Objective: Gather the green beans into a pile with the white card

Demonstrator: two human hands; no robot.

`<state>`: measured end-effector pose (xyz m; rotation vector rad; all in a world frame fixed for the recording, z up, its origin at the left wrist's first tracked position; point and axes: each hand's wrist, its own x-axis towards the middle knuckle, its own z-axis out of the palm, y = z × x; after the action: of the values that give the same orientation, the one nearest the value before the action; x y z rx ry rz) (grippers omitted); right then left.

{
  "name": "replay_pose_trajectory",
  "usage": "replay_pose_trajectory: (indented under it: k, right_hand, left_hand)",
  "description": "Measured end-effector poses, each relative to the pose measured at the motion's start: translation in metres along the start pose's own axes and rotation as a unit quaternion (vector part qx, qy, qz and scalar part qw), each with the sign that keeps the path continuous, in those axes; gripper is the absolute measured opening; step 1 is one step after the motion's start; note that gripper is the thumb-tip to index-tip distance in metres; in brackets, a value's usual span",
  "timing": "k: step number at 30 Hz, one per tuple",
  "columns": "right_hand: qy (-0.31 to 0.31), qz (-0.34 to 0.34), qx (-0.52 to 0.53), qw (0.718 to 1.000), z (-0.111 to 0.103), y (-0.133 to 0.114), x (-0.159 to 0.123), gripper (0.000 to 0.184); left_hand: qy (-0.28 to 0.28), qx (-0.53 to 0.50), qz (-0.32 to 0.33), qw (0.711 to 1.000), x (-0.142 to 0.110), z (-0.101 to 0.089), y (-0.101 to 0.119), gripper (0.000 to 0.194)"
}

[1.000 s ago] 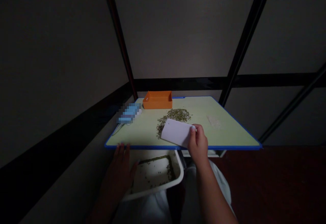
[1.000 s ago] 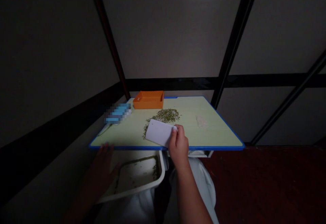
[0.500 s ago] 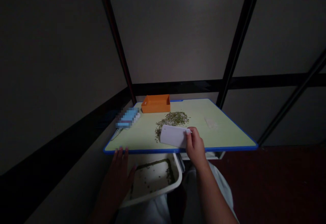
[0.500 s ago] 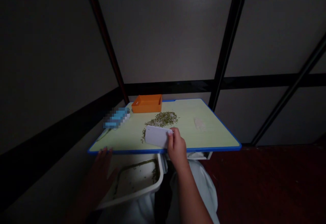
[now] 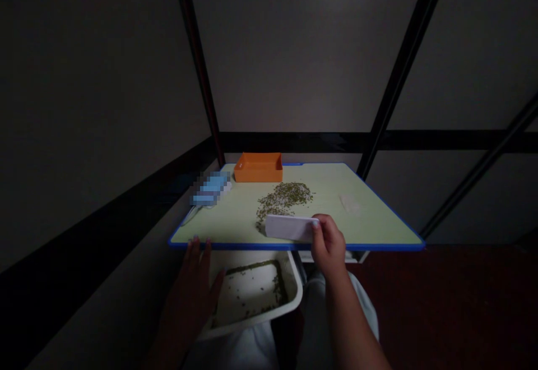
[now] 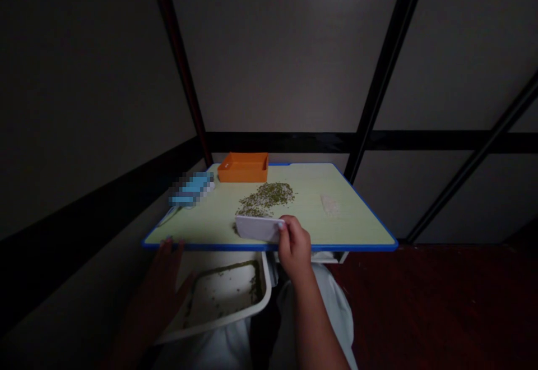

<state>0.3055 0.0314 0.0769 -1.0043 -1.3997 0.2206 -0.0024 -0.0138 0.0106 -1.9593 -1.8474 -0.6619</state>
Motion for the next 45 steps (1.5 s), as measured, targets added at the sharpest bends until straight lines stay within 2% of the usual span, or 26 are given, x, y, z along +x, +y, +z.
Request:
replay_pose_trajectory:
  k: [8,14,19,24,28,31,33,35,38,41,45]
  right_hand:
    - [-0.044,0.012,0.013,0.999,0.007,0.002,-0.002,0.026]
    - [-0.049,0.024,0.026,0.998,0.021,0.002,-0.003,0.027]
    - [-0.005,0.033,0.038,0.999,0.031,0.004,0.000,0.028]
    - [0.077,0.071,0.069,0.992,0.022,0.006,0.008,0.033]
    - [0.129,0.152,0.138,0.970,0.015,0.015,0.015,0.039]
    - [0.138,0.238,0.226,0.935,0.014,0.025,0.017,0.043]
    - [0.160,0.267,0.280,0.908,0.014,0.029,0.018,0.044]
    - [0.166,0.281,0.329,0.886,0.015,0.029,0.018,0.046]
    - [0.184,0.295,0.363,0.864,0.014,0.028,0.019,0.049]
    - [0.196,0.285,0.386,0.855,0.012,0.028,0.020,0.053]
    - [0.217,0.290,0.384,0.849,0.006,0.032,0.023,0.055]
  left_hand:
    - [-0.012,0.016,0.001,1.000,-0.001,0.003,-0.005,0.066]
    - [0.017,0.031,0.025,0.999,-0.003,0.011,-0.010,0.068]
    - [0.046,0.030,0.034,0.998,-0.006,0.016,-0.013,0.066]
    - [0.058,0.026,0.054,0.997,-0.007,0.018,-0.022,0.065]
    - [0.040,0.006,0.047,0.998,-0.005,0.013,-0.023,0.063]
    - [0.025,-0.007,0.009,1.000,-0.004,0.008,-0.022,0.062]
    - [0.014,-0.010,-0.004,1.000,-0.005,0.005,-0.022,0.063]
    - [-0.010,-0.005,-0.011,1.000,-0.008,0.005,-0.025,0.061]
    - [-0.015,0.007,-0.002,1.000,-0.011,0.006,-0.030,0.063]
    - [-0.032,0.015,-0.008,0.999,-0.011,0.004,-0.032,0.066]
    - [-0.031,0.008,-0.005,0.999,-0.007,-0.001,-0.026,0.059]
